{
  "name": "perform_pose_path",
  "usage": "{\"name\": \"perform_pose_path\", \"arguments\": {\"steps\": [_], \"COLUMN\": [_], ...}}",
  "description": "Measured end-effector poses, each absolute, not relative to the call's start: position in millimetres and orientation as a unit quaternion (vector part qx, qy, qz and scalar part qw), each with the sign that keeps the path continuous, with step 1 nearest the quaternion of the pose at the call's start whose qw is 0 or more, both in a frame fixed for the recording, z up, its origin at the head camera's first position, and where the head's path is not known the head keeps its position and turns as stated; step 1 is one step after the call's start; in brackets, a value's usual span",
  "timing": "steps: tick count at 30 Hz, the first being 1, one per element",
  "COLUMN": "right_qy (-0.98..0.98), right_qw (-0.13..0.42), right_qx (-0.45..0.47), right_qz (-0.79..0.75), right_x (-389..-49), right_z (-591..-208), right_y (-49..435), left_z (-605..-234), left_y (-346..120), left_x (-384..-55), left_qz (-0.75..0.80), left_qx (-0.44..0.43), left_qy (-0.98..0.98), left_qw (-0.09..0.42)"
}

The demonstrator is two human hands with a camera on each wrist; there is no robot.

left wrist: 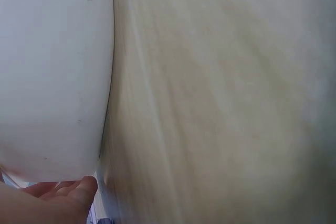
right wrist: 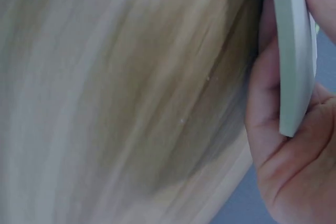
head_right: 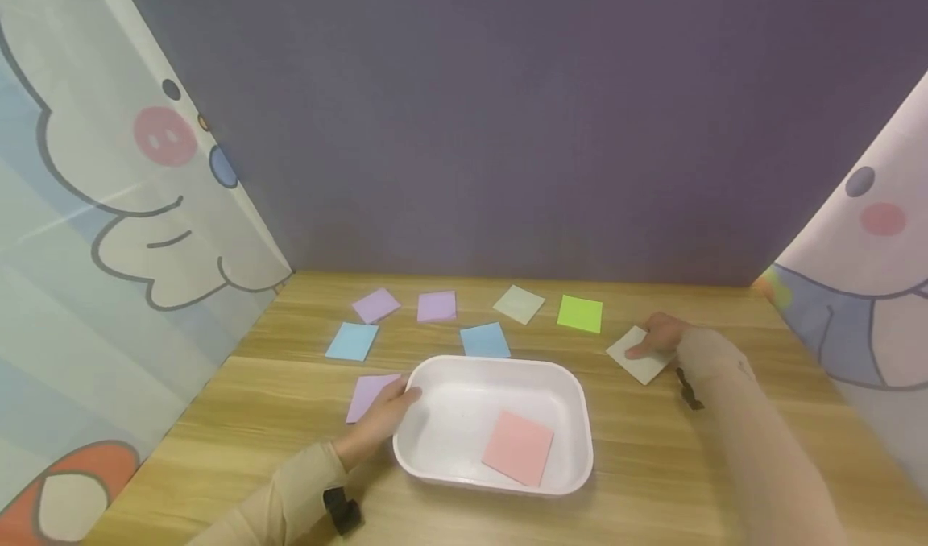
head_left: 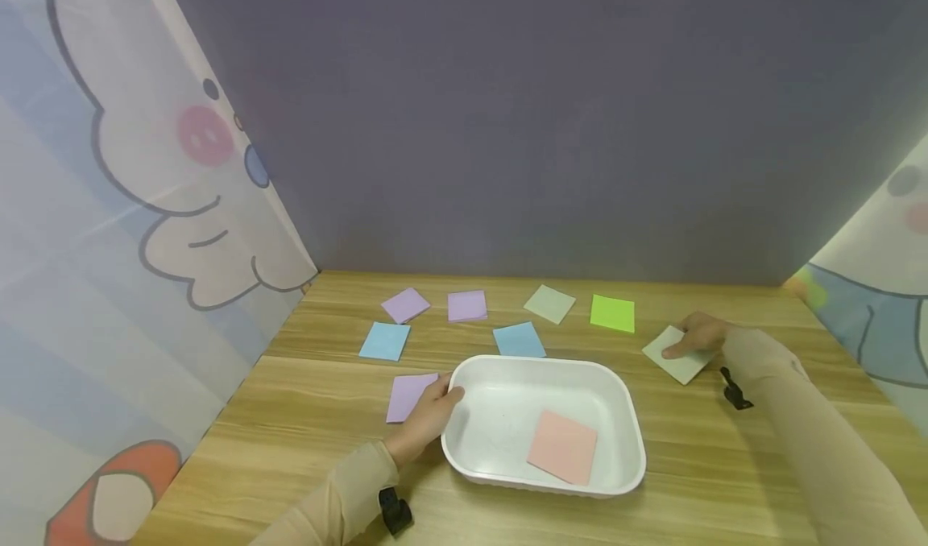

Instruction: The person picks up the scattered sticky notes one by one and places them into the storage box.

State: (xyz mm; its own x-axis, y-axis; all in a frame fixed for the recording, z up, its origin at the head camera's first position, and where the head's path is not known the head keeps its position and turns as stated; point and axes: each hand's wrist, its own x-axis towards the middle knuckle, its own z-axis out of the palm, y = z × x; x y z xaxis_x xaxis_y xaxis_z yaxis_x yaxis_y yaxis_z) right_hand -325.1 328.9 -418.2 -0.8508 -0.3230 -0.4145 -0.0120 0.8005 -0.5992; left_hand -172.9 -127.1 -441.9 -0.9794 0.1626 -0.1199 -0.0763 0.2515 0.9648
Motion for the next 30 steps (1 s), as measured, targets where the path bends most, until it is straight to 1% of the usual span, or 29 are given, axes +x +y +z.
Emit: {"name": "perform_pose_path", "arguments": {"steps": [4, 10, 12, 18, 19, 26, 30], "right_qy": [0.906, 0.906, 0.885, 0.82, 0.827, 0.817, 0.837], "right_qw": [0.266, 0.258, 0.265, 0.254, 0.243, 0.247, 0.232], "right_qx": [-0.091, -0.096, -0.083, -0.032, -0.035, -0.032, -0.034], "right_qz": [-0.317, -0.322, -0.373, -0.513, -0.506, -0.521, -0.495], "right_x": [-325.7, -328.2, -327.8, -325.5, -325.4, -322.1, -320.3], "right_z": [-420.2, -424.7, -426.9, -431.1, -431.2, -427.1, -424.0], "right_y": [332.0, 337.5, 338.4, 336.8, 336.4, 331.8, 329.1], "left_z": [-441.6, -442.3, -442.3, -442.7, -443.0, -445.2, -444.7], "left_y": [-127.9, -129.4, -129.4, -128.2, -128.0, -128.3, -128.5], "left_x": [-173.3, -174.8, -175.0, -173.3, -172.8, -174.5, -175.4], "left_qz": [0.606, 0.6, 0.6, 0.6, 0.599, 0.598, 0.597], "left_qx": [0.029, 0.033, 0.034, 0.032, 0.032, 0.026, 0.027], "left_qy": [0.789, 0.794, 0.794, 0.794, 0.794, 0.795, 0.796], "left_qw": [0.096, 0.095, 0.096, 0.097, 0.098, 0.101, 0.099]}}
